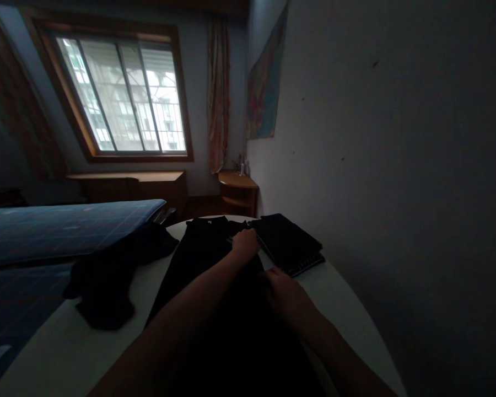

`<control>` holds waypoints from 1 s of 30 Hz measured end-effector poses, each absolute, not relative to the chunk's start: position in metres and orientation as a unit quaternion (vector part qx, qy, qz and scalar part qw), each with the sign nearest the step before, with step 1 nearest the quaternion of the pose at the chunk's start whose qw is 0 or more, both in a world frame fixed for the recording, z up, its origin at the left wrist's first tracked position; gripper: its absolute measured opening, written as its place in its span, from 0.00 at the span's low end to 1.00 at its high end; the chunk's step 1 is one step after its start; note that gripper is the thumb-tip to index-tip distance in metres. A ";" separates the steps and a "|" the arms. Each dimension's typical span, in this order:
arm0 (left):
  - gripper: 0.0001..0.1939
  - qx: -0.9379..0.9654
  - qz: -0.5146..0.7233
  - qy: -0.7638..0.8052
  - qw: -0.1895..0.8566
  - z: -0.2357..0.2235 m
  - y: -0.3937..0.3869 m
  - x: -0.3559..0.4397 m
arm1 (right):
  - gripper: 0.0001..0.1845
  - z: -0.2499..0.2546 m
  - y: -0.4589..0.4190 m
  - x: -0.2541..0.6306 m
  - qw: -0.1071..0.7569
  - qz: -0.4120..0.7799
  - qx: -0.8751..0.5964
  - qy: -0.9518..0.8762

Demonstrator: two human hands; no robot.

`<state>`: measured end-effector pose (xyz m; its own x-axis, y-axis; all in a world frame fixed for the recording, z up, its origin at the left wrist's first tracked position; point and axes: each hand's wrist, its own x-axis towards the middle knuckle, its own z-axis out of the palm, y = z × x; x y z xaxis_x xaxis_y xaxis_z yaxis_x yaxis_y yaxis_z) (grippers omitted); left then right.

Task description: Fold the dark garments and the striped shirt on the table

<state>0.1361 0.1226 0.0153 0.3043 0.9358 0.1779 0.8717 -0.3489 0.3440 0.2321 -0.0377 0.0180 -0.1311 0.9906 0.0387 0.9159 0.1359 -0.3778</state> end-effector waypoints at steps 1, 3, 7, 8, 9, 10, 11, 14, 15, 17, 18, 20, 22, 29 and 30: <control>0.11 0.792 0.191 0.571 0.104 0.018 0.126 0.130 | 0.24 0.018 -0.037 0.232 0.173 0.139 -0.635 -0.740; 0.10 0.770 0.224 0.582 0.134 0.021 0.135 0.117 | 0.23 0.019 -0.038 0.229 0.240 0.150 -0.609 -0.741; 0.09 0.720 0.290 0.600 0.194 0.016 0.150 0.082 | 0.25 0.020 -0.047 0.215 0.295 0.187 -0.569 -0.744; 0.09 0.706 0.302 0.606 0.208 0.011 0.152 0.073 | 0.28 0.019 -0.051 0.211 0.290 0.199 -0.562 -0.749; 0.10 0.692 0.312 0.612 0.222 0.006 0.153 0.064 | 0.30 0.019 -0.055 0.207 0.278 0.210 -0.555 -0.755; 0.11 0.679 0.319 0.619 0.236 0.001 0.154 0.055 | 0.32 0.018 -0.059 0.204 0.260 0.220 -0.551 -0.762; 0.11 0.666 0.323 0.624 0.249 -0.005 0.154 0.047 | 0.34 0.017 -0.063 0.201 0.234 0.227 -0.553 -0.767; 0.13 0.644 0.325 0.634 0.279 -0.023 0.151 0.025 | 0.37 0.017 -0.076 0.196 0.121 0.238 -0.578 -0.771; 0.13 0.642 0.324 0.633 0.287 -0.027 0.149 0.020 | 0.36 0.018 -0.080 0.195 0.088 0.242 -0.583 -0.771; 0.14 0.644 0.322 0.627 0.298 -0.034 0.148 0.012 | 0.31 0.024 -0.088 0.195 0.062 0.257 -0.576 -0.773; 0.13 0.646 0.322 0.623 0.301 -0.036 0.148 0.009 | 0.29 0.028 -0.091 0.194 0.071 0.271 -0.566 -0.776; 0.13 0.652 0.322 0.615 0.305 -0.037 0.149 0.005 | 0.28 0.035 -0.097 0.192 0.104 0.311 -0.541 -0.774; 0.13 0.657 0.325 0.609 0.302 -0.038 0.151 0.002 | 0.34 0.040 -0.101 0.187 0.118 0.355 -0.508 -0.776; 0.15 0.687 0.316 0.592 0.277 -0.041 0.150 0.002 | 0.28 0.019 -0.108 0.175 -0.096 0.305 -0.453 -0.832; 0.17 0.692 0.312 0.590 0.276 -0.041 0.149 0.003 | 0.26 0.016 -0.109 0.175 -0.101 0.307 -0.425 -0.846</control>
<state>0.0025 0.1487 -0.0412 0.1099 0.9883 0.1054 0.6440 -0.1516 0.7499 0.1752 -0.1090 0.0160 -0.6188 0.6567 -0.4311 0.7804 0.4512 -0.4329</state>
